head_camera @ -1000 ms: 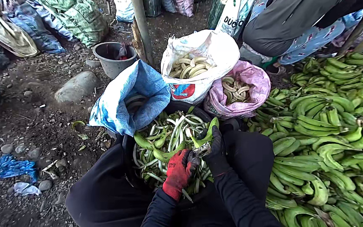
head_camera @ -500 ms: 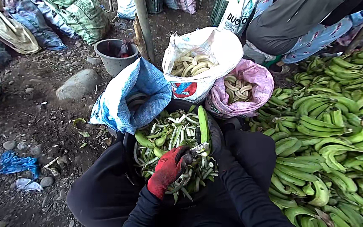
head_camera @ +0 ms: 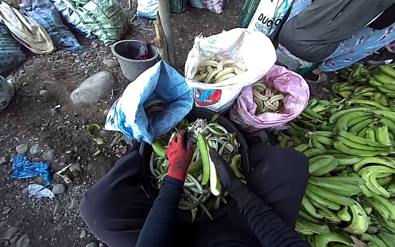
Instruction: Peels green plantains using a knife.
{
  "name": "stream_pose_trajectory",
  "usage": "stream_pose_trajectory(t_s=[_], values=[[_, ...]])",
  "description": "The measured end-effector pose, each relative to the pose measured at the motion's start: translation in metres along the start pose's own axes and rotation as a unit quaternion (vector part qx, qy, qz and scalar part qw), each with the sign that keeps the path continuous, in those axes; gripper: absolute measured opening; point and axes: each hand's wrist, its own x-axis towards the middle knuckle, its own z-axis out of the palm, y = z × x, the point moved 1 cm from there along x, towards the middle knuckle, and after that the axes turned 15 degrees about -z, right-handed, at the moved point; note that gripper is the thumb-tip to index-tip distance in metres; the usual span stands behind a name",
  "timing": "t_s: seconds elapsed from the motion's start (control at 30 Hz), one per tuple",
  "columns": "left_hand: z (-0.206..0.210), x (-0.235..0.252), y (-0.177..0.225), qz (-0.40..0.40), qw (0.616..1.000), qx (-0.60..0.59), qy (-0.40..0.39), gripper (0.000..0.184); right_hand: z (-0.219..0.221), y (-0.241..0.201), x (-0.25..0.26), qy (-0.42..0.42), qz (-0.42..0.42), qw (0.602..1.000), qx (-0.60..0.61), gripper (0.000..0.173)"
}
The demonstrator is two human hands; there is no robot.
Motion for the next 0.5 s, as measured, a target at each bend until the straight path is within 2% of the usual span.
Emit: stream_pose_trajectory(t_s=[0.1, 0.23, 0.3, 0.37, 0.43, 0.5], values=[[-0.001, -0.011, -0.01, 0.031, 0.998, -0.052, -0.035, 0.049, -0.001, -0.005, 0.011, 0.063, 0.007, 0.997, 0.04, 0.053], [0.002, -0.063, -0.025, 0.097, 0.98, -0.082, -0.155, 0.052, -0.014, -0.014, 0.042, 0.144, -0.085, 0.985, -0.03, 0.051], [0.005, -0.086, -0.032, 0.121, 0.976, -0.093, -0.158, 0.053, -0.016, -0.02, 0.057, 0.18, -0.104, 0.978, -0.015, 0.049], [0.004, -0.09, -0.031, 0.122, 0.983, -0.074, -0.118, 0.052, -0.012, -0.022, 0.061, 0.163, -0.106, 0.98, 0.049, 0.046], [-0.002, -0.074, -0.021, 0.103, 0.991, -0.039, -0.081, 0.05, -0.001, -0.018, 0.051, 0.087, -0.08, 0.984, 0.132, 0.051], [-0.005, -0.043, -0.012, 0.075, 0.996, -0.023, -0.033, 0.05, 0.009, -0.013, 0.029, 0.016, -0.034, 0.994, 0.106, 0.052]])
